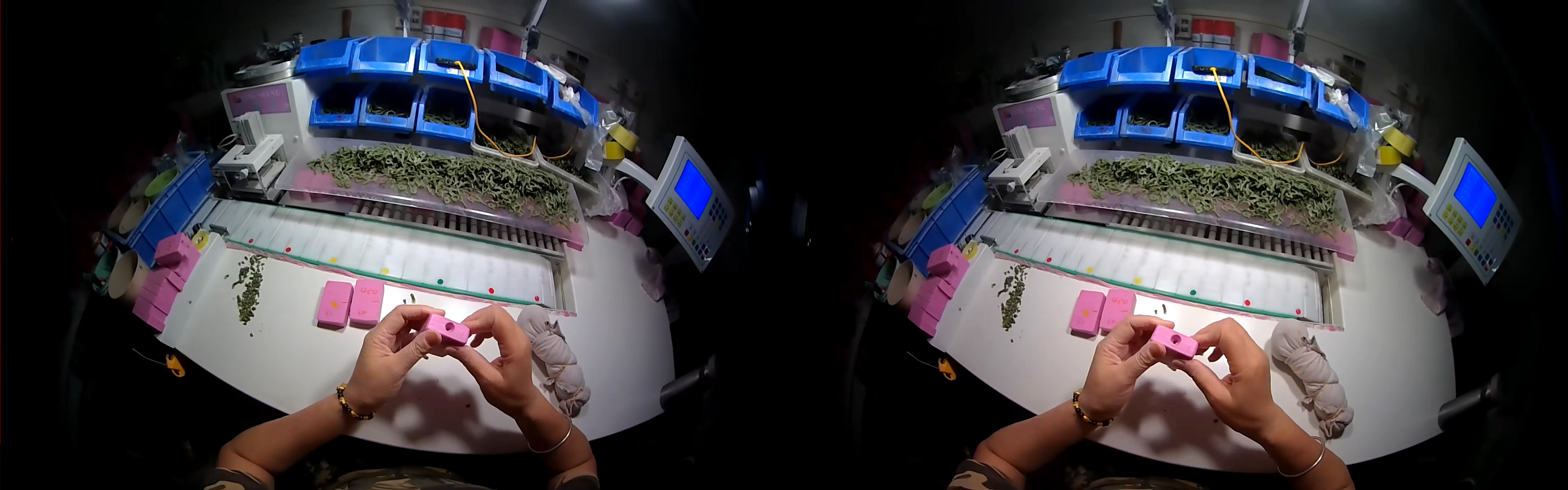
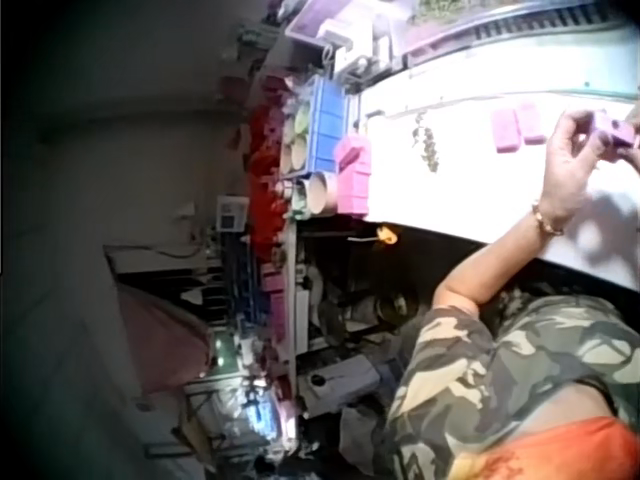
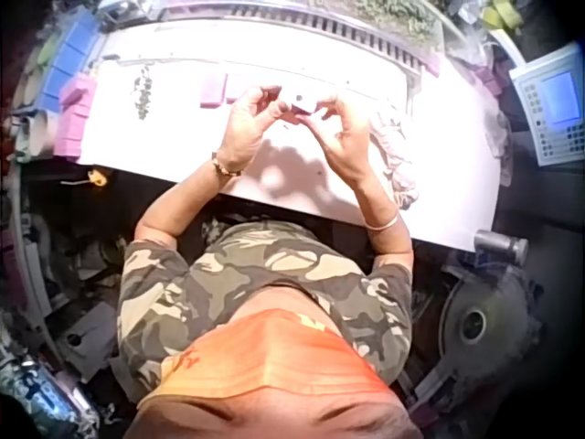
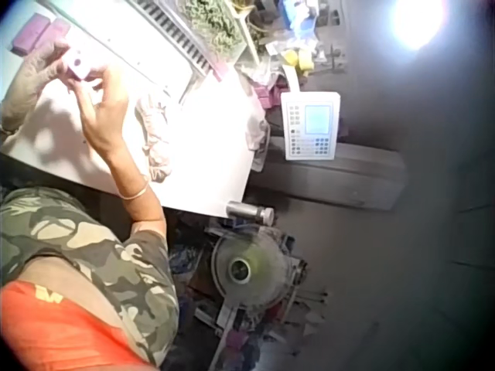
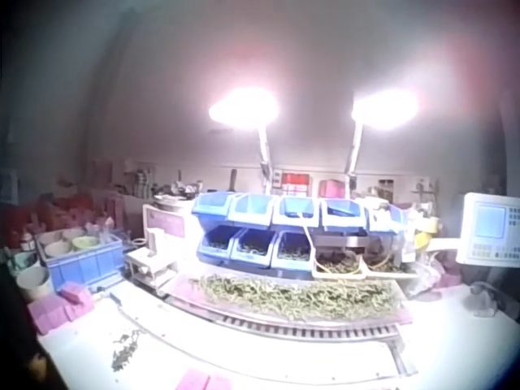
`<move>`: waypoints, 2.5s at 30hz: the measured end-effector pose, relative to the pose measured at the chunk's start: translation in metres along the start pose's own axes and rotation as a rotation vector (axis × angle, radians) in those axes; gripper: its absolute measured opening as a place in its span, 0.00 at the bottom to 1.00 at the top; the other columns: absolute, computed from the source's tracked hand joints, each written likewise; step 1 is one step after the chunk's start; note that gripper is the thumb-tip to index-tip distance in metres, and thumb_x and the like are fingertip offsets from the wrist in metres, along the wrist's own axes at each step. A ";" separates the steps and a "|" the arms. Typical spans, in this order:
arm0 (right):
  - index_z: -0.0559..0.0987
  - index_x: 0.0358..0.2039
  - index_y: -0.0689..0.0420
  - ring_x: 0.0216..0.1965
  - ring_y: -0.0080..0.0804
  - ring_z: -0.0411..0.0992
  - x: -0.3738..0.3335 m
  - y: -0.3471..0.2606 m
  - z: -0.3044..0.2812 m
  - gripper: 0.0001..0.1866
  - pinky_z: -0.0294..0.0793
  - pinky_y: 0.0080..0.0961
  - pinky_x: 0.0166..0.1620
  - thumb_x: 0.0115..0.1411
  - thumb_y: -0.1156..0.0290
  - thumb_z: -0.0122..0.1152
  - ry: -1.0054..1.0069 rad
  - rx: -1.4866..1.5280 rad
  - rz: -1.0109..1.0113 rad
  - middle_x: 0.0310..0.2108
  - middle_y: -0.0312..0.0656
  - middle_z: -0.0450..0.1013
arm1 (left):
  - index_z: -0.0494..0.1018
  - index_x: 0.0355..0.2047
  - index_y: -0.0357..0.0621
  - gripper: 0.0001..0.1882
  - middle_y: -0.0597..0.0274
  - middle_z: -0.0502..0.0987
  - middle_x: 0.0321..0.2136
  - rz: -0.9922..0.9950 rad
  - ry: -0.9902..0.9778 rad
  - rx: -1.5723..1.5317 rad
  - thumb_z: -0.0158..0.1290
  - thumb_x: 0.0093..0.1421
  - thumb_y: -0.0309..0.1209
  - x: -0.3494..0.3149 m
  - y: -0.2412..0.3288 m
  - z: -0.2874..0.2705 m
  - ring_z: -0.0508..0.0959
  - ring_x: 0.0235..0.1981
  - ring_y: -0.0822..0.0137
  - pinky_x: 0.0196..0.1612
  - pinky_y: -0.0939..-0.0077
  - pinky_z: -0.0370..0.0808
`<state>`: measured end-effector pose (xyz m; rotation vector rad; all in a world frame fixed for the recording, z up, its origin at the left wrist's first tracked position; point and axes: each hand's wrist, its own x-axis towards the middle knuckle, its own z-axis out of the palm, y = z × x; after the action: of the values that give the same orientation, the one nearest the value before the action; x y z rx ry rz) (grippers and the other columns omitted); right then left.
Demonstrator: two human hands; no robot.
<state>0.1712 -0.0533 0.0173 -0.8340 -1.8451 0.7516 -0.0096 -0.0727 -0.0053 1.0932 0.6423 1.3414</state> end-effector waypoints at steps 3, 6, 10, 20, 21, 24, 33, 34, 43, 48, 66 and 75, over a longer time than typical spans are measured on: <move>0.75 0.34 0.59 0.31 0.28 0.72 0.004 -0.004 0.001 0.12 0.69 0.22 0.30 0.51 0.76 0.69 0.031 -0.091 -0.088 0.31 0.39 0.74 | 0.65 0.46 0.39 0.15 0.60 0.72 0.44 0.104 0.090 0.058 0.56 0.63 0.28 0.000 -0.003 0.000 0.74 0.47 0.69 0.51 0.72 0.74; 0.74 0.35 0.60 0.30 0.28 0.72 0.009 0.001 0.001 0.13 0.70 0.21 0.30 0.52 0.77 0.69 0.150 -0.138 -0.051 0.30 0.40 0.74 | 0.64 0.46 0.42 0.23 0.56 0.69 0.47 0.373 0.201 0.485 0.64 0.53 0.23 0.004 -0.009 -0.008 0.71 0.51 0.63 0.55 0.67 0.68; 0.73 0.36 0.60 0.31 0.22 0.73 0.023 0.002 0.011 0.10 0.70 0.19 0.31 0.57 0.74 0.66 0.092 0.207 0.185 0.32 0.37 0.74 | 0.70 0.41 0.42 0.23 0.50 0.69 0.45 0.596 0.153 0.968 0.68 0.45 0.25 0.009 0.004 0.001 0.72 0.46 0.57 0.49 0.66 0.69; 0.72 0.50 0.57 0.48 0.32 0.72 0.028 0.018 0.012 0.22 0.73 0.27 0.43 0.58 0.64 0.65 -0.264 0.070 0.340 0.45 0.41 0.75 | 0.75 0.35 0.40 0.17 0.55 0.77 0.37 0.173 0.519 1.057 0.65 0.45 0.32 0.085 0.015 -0.157 0.77 0.38 0.59 0.43 0.68 0.75; 0.72 0.51 0.58 0.48 0.34 0.72 0.029 0.020 0.014 0.23 0.73 0.27 0.44 0.58 0.63 0.65 -0.294 -0.017 0.292 0.47 0.43 0.73 | 0.76 0.34 0.40 0.17 0.53 0.77 0.36 0.229 0.547 1.157 0.65 0.45 0.32 0.090 0.019 -0.180 0.77 0.39 0.56 0.44 0.65 0.74; 0.70 0.54 0.58 0.53 0.41 0.68 0.038 0.021 0.023 0.28 0.72 0.33 0.49 0.56 0.63 0.66 -0.366 -0.149 0.259 0.53 0.47 0.69 | 0.77 0.34 0.40 0.17 0.52 0.78 0.37 0.132 0.603 1.500 0.64 0.46 0.36 0.095 0.024 -0.221 0.75 0.41 0.51 0.49 0.61 0.71; 0.64 0.60 0.60 0.60 0.56 0.58 0.064 0.054 0.093 0.41 0.62 0.43 0.61 0.48 0.63 0.71 -0.435 -0.481 -0.081 0.59 0.58 0.60 | 0.80 0.36 0.43 0.17 0.54 0.78 0.38 0.078 0.632 1.565 0.63 0.48 0.38 0.114 0.025 -0.235 0.74 0.44 0.51 0.49 0.62 0.72; 0.64 0.59 0.61 0.60 0.57 0.59 0.066 0.056 0.100 0.41 0.64 0.44 0.60 0.46 0.63 0.72 -0.435 -0.516 -0.116 0.59 0.59 0.60 | 0.80 0.36 0.43 0.17 0.54 0.78 0.38 0.086 0.629 1.568 0.63 0.48 0.38 0.114 0.026 -0.234 0.74 0.44 0.51 0.49 0.62 0.72; 0.68 0.57 0.61 0.50 0.49 0.67 0.054 0.058 0.083 0.40 0.69 0.40 0.50 0.46 0.57 0.70 -0.549 -0.563 -0.179 0.47 0.52 0.69 | 0.77 0.42 0.51 0.17 0.59 0.76 0.44 0.198 0.533 1.688 0.60 0.52 0.37 0.102 0.040 -0.233 0.74 0.47 0.54 0.51 0.61 0.69; 0.67 0.57 0.61 0.51 0.51 0.67 0.032 0.029 0.030 0.41 0.68 0.41 0.52 0.46 0.55 0.70 -0.583 -0.469 -0.050 0.48 0.53 0.70 | 0.76 0.40 0.49 0.12 0.60 0.76 0.39 0.445 0.531 1.555 0.58 0.53 0.31 0.118 0.078 -0.208 0.74 0.44 0.54 0.49 0.61 0.69; 0.69 0.54 0.62 0.46 0.51 0.69 0.004 0.014 0.011 0.36 0.70 0.41 0.49 0.49 0.57 0.68 -0.609 -0.420 0.039 0.46 0.53 0.68 | 0.83 0.33 0.48 0.08 0.60 0.83 0.33 -0.160 0.226 1.654 0.63 0.52 0.33 0.345 0.088 -0.149 0.81 0.36 0.64 0.43 0.69 0.75; 0.69 0.53 0.63 0.47 0.51 0.67 0.006 0.018 0.008 0.33 0.67 0.41 0.50 0.50 0.60 0.66 -0.564 -0.354 0.087 0.45 0.53 0.67 | 0.84 0.32 0.46 0.08 0.59 0.83 0.32 -0.184 0.141 1.480 0.62 0.54 0.35 0.364 0.071 -0.177 0.81 0.35 0.67 0.43 0.72 0.75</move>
<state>0.1659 -0.0389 0.0036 -0.9994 -2.5096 0.7791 -0.1336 0.3132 0.0643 1.9812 1.9228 0.6224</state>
